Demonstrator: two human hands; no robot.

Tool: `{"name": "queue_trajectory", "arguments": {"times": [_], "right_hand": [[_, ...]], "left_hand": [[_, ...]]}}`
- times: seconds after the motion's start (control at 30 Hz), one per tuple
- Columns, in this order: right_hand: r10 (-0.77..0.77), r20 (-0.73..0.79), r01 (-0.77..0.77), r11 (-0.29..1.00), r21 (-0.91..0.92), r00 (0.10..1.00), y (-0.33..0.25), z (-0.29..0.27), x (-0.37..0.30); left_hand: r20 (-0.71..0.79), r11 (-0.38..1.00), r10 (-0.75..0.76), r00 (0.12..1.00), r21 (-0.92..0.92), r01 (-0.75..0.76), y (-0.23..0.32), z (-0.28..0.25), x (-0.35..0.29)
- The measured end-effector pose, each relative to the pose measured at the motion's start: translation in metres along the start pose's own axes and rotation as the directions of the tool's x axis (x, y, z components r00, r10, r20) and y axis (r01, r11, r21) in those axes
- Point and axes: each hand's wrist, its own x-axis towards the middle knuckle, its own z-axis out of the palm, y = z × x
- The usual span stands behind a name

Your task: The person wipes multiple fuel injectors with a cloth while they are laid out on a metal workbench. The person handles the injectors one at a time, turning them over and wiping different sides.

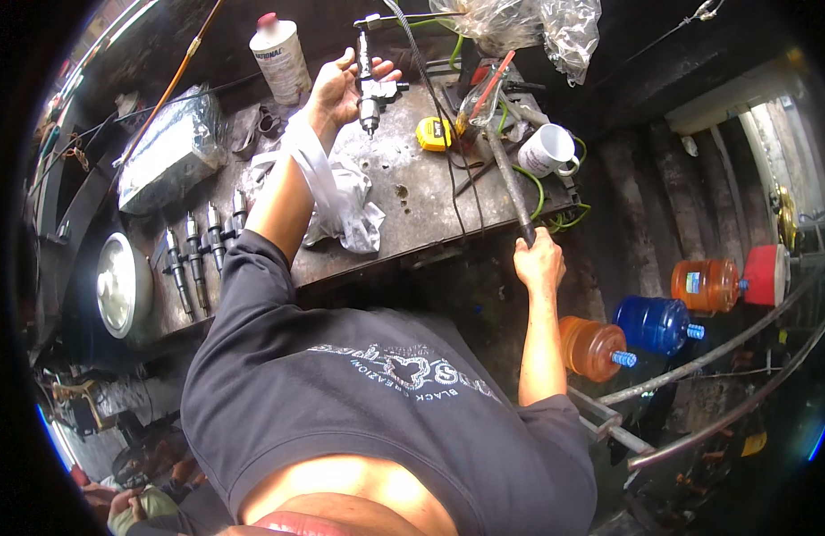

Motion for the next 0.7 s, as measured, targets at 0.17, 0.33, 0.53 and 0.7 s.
{"name": "queue_trajectory", "arguments": {"times": [0.17, 0.33, 0.53, 0.7], "right_hand": [[-0.008, -0.056, 0.010, 0.999, 0.039, 0.998, 0.000, 0.017, -0.008], [-0.046, -0.029, 0.046, 0.999, 0.003, 0.999, 0.004, 0.013, -0.002], [-0.236, -0.039, 0.230, 0.967, -0.112, 0.971, -0.007, -0.062, 0.016], [-0.462, -0.436, 0.399, 0.887, -0.233, 0.772, -0.050, -0.103, 0.029]], "left_hand": [[0.025, 0.998, -0.025, 0.999, 0.059, 0.023, -0.008, 0.004, -0.031], [0.051, 0.999, -0.028, 0.998, 0.048, 0.026, -0.009, 0.000, -0.046], [0.045, 0.999, 0.000, 0.999, 0.037, -0.002, -0.013, -0.023, -0.055], [-0.009, 0.997, 0.083, 0.997, -0.003, -0.083, -0.013, -0.027, -0.062]]}}
